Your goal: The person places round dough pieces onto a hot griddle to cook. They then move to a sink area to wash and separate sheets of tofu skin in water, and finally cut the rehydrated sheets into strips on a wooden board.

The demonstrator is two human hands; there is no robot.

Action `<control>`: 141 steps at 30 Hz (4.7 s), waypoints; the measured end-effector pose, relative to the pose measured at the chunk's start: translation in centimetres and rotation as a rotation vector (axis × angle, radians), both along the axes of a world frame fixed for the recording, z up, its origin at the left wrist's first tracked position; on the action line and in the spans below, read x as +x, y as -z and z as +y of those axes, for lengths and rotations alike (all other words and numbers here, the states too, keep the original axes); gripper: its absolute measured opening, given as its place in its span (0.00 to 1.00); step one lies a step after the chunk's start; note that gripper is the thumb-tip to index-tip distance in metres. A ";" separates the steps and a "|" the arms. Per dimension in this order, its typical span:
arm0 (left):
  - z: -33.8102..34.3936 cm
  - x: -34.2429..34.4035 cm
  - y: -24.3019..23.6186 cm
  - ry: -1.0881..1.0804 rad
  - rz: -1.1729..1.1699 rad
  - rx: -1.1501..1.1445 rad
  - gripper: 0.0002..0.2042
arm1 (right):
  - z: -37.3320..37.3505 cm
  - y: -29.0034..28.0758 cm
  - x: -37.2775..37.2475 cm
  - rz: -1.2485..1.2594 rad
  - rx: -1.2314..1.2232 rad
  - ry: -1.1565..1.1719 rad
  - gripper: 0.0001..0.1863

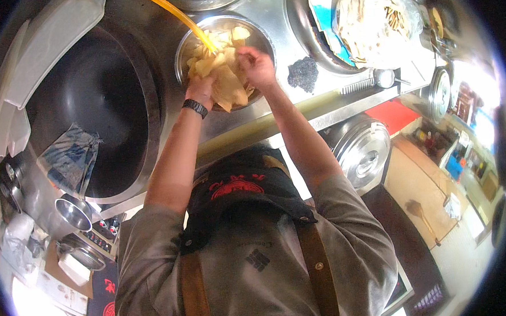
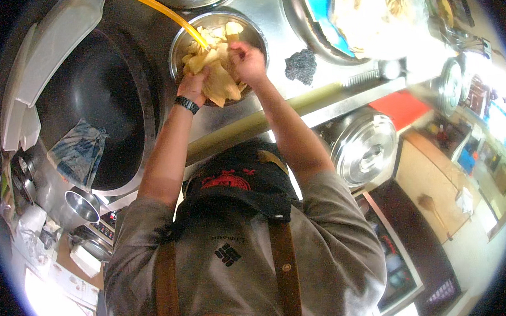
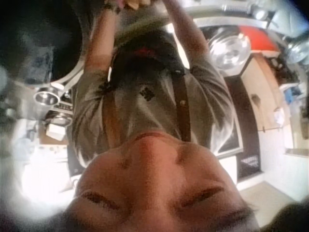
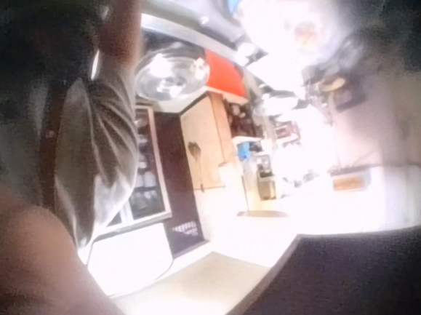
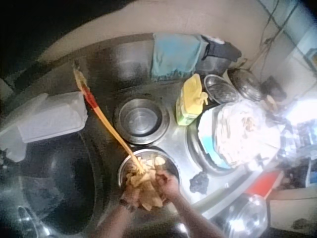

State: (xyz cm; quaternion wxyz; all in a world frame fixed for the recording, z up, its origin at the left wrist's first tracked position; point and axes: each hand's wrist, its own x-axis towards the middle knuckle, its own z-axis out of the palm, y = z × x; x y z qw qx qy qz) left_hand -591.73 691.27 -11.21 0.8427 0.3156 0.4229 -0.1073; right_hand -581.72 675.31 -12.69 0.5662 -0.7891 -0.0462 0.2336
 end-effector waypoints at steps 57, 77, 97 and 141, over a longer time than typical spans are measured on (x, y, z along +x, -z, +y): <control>0.5 0.7 -3.5 -0.070 -0.395 -0.639 0.22 | 4.2 -10.6 3.3 0.085 -0.293 -0.526 0.33; 3.8 -0.4 -3.6 0.028 -0.198 0.731 0.17 | -2.0 -5.8 1.4 -0.510 -0.948 -1.289 0.11; 2.8 2.7 -4.1 0.165 -0.427 -0.264 0.19 | 5.2 -17.4 5.5 -0.331 -0.213 -1.171 0.12; 0.9 -1.9 -2.4 -0.198 -0.091 0.277 0.25 | 4.3 -0.9 -2.3 -0.001 -0.558 -0.074 0.38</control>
